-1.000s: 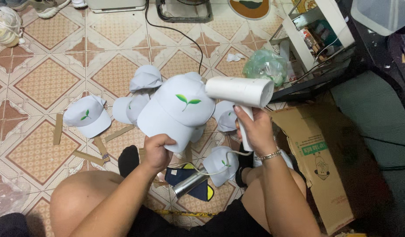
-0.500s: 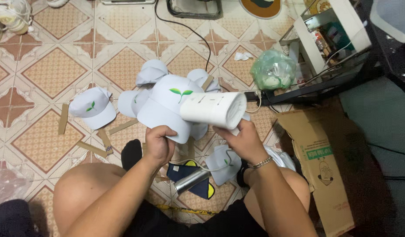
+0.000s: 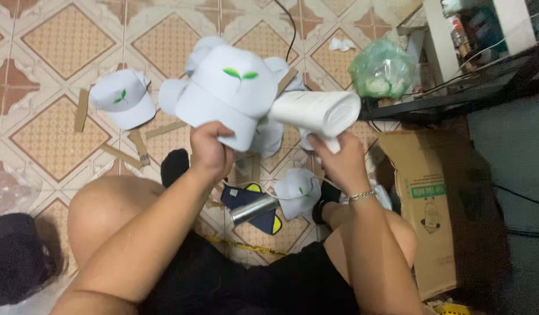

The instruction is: The person sits on the floor and processes white baseball caps. They use a hairdryer to heat the caps, spray them with an aerosol can, and wipe the interior with a watermelon-patterned cloth. The person repeats this sequence on multiple caps, handling them one at a time.

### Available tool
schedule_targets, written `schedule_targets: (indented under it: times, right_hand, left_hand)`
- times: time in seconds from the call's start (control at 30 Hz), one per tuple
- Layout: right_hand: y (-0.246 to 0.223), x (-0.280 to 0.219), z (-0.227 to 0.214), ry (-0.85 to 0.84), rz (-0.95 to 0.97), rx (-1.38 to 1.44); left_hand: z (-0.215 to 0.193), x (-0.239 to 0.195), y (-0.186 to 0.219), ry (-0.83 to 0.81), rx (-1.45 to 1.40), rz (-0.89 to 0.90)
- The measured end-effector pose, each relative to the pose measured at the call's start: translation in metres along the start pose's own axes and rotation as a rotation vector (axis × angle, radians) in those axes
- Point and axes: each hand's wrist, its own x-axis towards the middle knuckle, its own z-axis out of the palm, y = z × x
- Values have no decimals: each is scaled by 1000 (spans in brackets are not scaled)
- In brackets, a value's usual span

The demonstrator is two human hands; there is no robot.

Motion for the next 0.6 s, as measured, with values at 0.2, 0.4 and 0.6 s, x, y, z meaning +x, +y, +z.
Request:
schedule_targets:
  times: [0.2, 0.4, 0.6]
  right_hand:
    - [69, 31, 13, -283, 581, 392]
    - [134, 17, 87, -451, 686, 39]
    - [199, -17, 186, -837, 346, -358]
  left_hand:
    - [17, 14, 38, 215, -125, -70]
    - [25, 11, 43, 229, -154, -103]
    - [26, 10, 45, 182, -149, -154]
